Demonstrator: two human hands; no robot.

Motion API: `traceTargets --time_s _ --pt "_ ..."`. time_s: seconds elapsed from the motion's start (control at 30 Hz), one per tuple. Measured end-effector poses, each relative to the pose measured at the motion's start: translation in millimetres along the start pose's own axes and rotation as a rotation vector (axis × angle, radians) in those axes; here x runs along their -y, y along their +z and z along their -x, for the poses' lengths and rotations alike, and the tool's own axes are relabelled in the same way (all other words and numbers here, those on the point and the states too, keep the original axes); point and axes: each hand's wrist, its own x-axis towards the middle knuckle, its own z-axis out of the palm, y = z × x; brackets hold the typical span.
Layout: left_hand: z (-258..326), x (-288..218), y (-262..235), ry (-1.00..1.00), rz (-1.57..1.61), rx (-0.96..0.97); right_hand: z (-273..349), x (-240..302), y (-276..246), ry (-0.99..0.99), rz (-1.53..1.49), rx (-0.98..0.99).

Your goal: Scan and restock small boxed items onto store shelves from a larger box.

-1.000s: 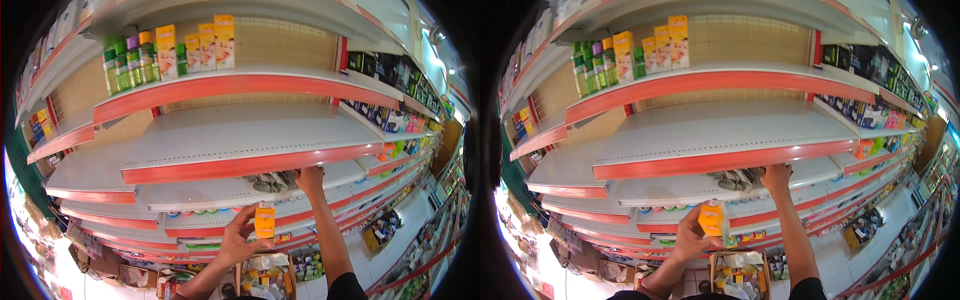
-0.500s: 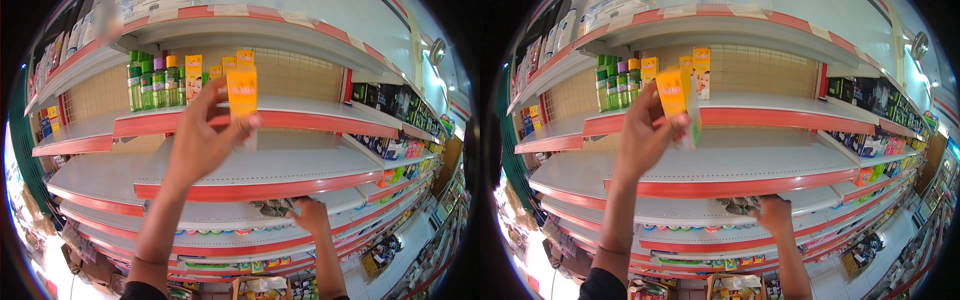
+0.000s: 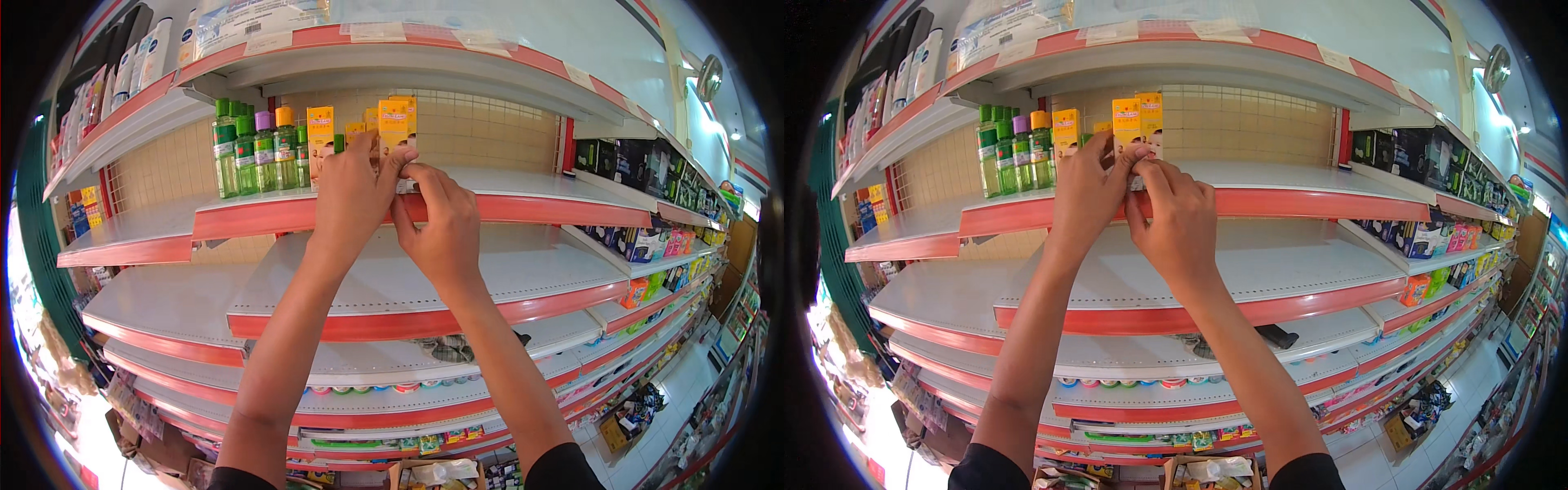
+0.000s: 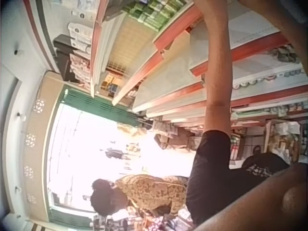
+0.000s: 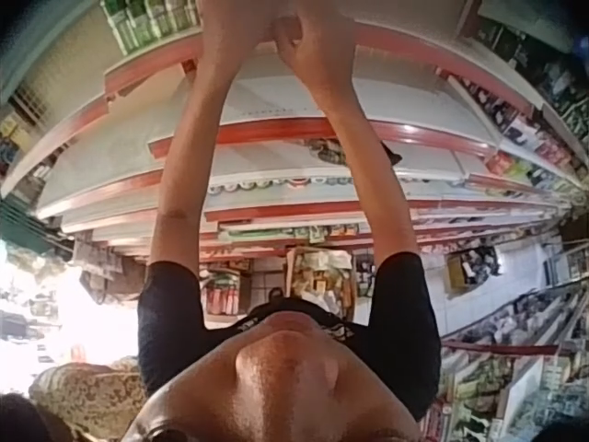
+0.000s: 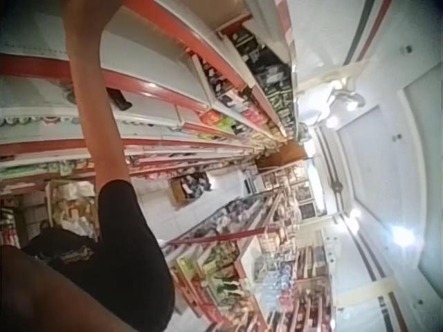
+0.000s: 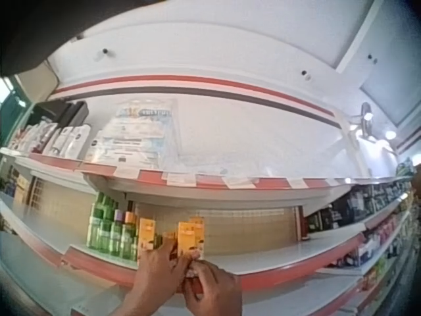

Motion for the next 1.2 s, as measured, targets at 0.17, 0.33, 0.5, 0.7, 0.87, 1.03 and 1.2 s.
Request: traceTargets --time_s 0.17,0.33,0.5,0.7,0.87,1.03,1.2 --pt "12 7 -1 0.051 0.088 -0.069 -3 6 10 0.064 0.083 -0.016" --pt "22 14 6 0.137 -0.045 -0.137 -10 7 9 0.187 0.073 0.053" --pt "25 13 2 0.098 -0.028 -0.161 -9 7 15 0.189 0.097 0.037" --pt "27 5 -1 -0.039 -0.004 -0.119 -9 7 14 0.174 0.102 0.069" --pt "28 7 3 0.035 0.016 -0.174 -6 3 16 0.162 0.094 0.037" --pt "28 11 5 0.035 0.043 -0.199 -6 6 16 0.15 0.096 0.028" --pt "27 9 5 0.066 -0.04 -0.212 -5 3 15 0.139 0.1 0.045"
